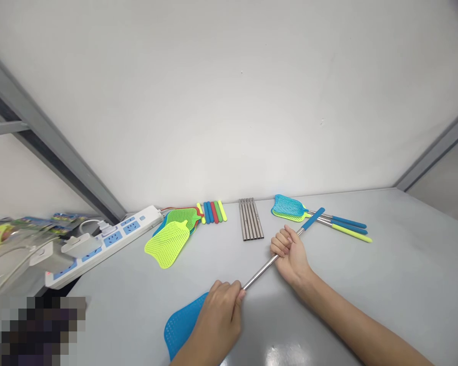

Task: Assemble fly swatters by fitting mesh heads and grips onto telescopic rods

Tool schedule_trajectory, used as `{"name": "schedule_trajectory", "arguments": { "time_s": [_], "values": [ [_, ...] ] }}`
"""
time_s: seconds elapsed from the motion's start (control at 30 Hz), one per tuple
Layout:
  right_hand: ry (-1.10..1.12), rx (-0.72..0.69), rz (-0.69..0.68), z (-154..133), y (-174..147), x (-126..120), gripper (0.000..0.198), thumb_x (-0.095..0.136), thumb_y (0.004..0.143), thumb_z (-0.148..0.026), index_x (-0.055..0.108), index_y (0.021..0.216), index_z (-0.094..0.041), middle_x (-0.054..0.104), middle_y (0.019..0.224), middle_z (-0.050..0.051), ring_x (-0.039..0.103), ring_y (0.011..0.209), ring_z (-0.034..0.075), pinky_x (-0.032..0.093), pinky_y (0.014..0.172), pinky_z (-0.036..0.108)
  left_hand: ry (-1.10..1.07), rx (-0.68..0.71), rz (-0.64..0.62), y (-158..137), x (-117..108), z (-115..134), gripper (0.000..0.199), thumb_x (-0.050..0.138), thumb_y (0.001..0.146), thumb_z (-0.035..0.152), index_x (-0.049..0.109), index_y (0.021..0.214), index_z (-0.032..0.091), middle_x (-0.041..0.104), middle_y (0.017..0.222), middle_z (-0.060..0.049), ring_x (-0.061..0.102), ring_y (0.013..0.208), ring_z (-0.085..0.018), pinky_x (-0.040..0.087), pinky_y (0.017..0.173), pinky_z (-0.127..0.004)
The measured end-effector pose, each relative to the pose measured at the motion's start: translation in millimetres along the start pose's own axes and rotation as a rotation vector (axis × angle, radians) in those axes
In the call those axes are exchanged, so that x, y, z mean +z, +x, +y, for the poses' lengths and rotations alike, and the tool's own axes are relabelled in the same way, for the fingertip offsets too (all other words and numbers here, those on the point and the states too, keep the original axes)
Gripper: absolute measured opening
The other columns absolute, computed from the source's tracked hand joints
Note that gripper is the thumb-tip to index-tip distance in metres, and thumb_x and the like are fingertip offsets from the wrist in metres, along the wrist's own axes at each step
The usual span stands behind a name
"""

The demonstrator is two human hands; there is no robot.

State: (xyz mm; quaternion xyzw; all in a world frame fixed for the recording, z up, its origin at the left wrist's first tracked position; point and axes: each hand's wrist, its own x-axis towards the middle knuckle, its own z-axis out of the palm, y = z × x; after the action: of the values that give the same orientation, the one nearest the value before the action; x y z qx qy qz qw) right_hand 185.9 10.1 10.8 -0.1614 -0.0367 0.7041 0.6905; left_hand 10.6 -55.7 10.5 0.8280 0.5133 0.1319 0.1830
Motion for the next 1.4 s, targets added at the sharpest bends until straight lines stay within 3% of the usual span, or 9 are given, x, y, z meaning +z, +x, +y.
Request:
{"name": "schedule_trajectory", "arguments": {
  "time_s": [0.63, 1.0, 1.4],
  "values": [
    [0.001, 0.042, 0.032, 17, -10, 1, 0.035, 0.048, 0.073, -0.023, 0.022, 0.051, -0.018, 0.014, 0.041, -0.01, 0.015, 0.033, 0.004, 0.017, 0.03, 0.016, 0.054, 0.024, 0.009, 2, 2, -3, 0.027, 0.021, 0.084, 0.025, 0.033, 0.062, 0.019, 0.047, 0.06, -0.001, 0.041, 0.059, -0.016, 0.034, 0.061, -0.029],
    [-0.07, -0.002, -0.024, 25, -22, 9, 0.034, 0.049, 0.074, -0.028, 0.027, 0.051, -0.018, 0.02, 0.044, -0.008, 0.021, 0.037, 0.006, 0.026, 0.037, 0.019, 0.084, 0.048, 0.065, 13, -12, -14, 0.028, 0.021, 0.084, 0.023, 0.04, 0.064, 0.019, 0.048, 0.061, -0.001, 0.044, 0.061, -0.016, 0.033, 0.064, -0.031],
    [-0.109, 0.18, -0.107, 25, -20, 7, 0.032, 0.048, 0.076, -0.034, 0.033, 0.052, -0.017, 0.026, 0.046, -0.007, 0.026, 0.04, 0.006, 0.031, 0.043, 0.021, -0.021, 0.109, 0.079, 16, -18, 5, 0.029, 0.023, 0.085, 0.03, 0.048, 0.075, 0.019, 0.053, 0.072, 0.0, 0.047, 0.071, -0.014, 0.032, 0.069, -0.029]
  ]
}}
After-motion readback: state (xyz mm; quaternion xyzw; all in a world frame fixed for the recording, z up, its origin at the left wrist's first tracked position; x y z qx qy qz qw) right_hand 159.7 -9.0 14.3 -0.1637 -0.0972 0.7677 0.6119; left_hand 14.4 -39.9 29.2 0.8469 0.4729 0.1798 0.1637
